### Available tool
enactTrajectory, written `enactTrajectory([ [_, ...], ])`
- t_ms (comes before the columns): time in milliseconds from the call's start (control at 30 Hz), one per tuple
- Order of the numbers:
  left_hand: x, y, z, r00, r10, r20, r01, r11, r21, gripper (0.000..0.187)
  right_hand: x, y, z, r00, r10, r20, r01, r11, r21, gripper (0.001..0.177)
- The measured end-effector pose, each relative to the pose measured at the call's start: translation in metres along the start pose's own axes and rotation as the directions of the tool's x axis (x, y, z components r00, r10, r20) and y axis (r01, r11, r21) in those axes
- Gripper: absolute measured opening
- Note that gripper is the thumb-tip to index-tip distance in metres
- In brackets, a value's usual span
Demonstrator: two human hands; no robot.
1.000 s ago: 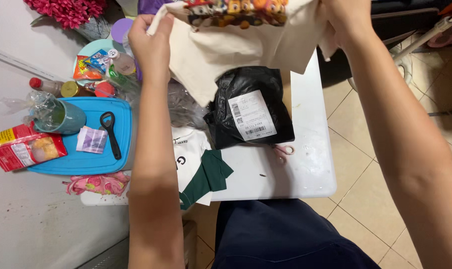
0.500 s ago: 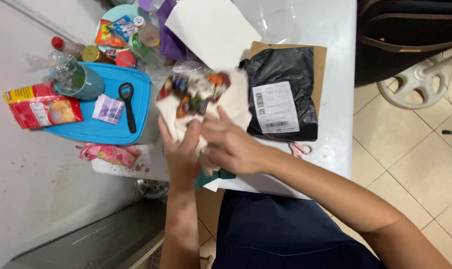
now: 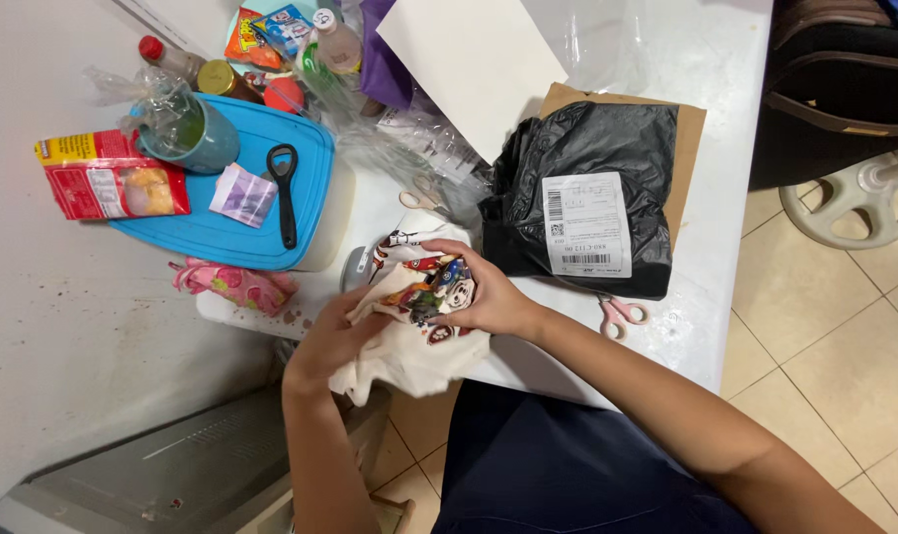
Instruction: The person unpacks several items from plastic bags and a cardboard box on a cluttered table. They remove a Garfield t-shirt and a Paw Patrol t-shirt from plastic packaging, then use scissors to open a cardboard box containing a red bottle of Old Spice Captain 3-in-1 body wash and a small red box.
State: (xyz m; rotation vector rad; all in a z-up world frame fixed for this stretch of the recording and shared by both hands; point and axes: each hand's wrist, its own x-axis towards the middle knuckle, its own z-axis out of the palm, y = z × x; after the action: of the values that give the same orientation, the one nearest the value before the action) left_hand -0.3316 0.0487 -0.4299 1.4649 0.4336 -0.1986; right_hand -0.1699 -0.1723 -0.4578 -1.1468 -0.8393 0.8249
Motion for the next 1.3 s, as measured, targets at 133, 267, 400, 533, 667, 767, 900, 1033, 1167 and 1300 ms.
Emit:
enactTrajectory([
  [133,0.005,-0.001,-0.012,0.979,0.015,-0.202,0.064,0.923,0.38,0.032,0.003,0.019,-0.015,0.997,0.07,0.014,-0.07,0.997,-0.017,0.051],
  [267,0.0,-0.024,-0.006,0.827,0.269,-0.493,-0.219,0.963,0.159,0.04,0.003,0.017,0.0,0.979,0.198,-0.042,-0.189,0.968,0.165,0.035],
  [400,0.015,-0.097,0.003,0.225,0.285,-0.932,-0.452,0.878,0.159,0.044,0.023,-0.011,0.045,0.919,0.39,-0.063,-0.34,0.861,0.379,0.042],
  [533,0.051,-0.16,0.012,0.363,-0.228,-0.904,-0.114,0.951,-0.286,0.044,0.044,-0.05,0.066,0.974,0.219,-0.048,-0.206,0.958,0.199,0.045],
  [667,0.038,-0.165,-0.01,0.531,-0.368,-0.764,0.058,0.914,-0.401,0.045,0.036,-0.052,0.077,0.909,0.395,0.131,-0.416,0.843,0.34,0.051],
  [767,0.091,-0.128,-0.037,0.728,-0.316,-0.608,0.082,0.921,-0.381,0.046,0.044,-0.026,0.061,0.929,0.365,0.065,-0.37,0.922,0.114,0.048],
  [900,0.124,-0.11,-0.052,0.84,-0.275,-0.467,0.143,0.944,-0.298,0.048,0.045,0.01,0.03,0.9,0.407,0.155,-0.407,0.66,0.632,0.045],
  [1033,0.106,-0.136,-0.056,0.689,-0.413,-0.596,0.245,0.906,-0.345,0.051,0.051,0.03,0.005,0.712,0.653,0.257,-0.499,0.213,0.84,0.049],
  [1167,0.096,-0.154,-0.053,0.641,-0.511,-0.572,0.33,0.857,-0.395,0.054,0.035,0.061,-0.009,0.728,0.68,0.086,-0.485,0.423,0.765,0.057],
  [1300,0.078,-0.148,-0.056,0.642,-0.574,-0.509,0.409,0.817,-0.406,0.058,0.019,0.086,-0.007,0.591,0.806,0.03,-0.517,0.349,0.782,0.054],
])
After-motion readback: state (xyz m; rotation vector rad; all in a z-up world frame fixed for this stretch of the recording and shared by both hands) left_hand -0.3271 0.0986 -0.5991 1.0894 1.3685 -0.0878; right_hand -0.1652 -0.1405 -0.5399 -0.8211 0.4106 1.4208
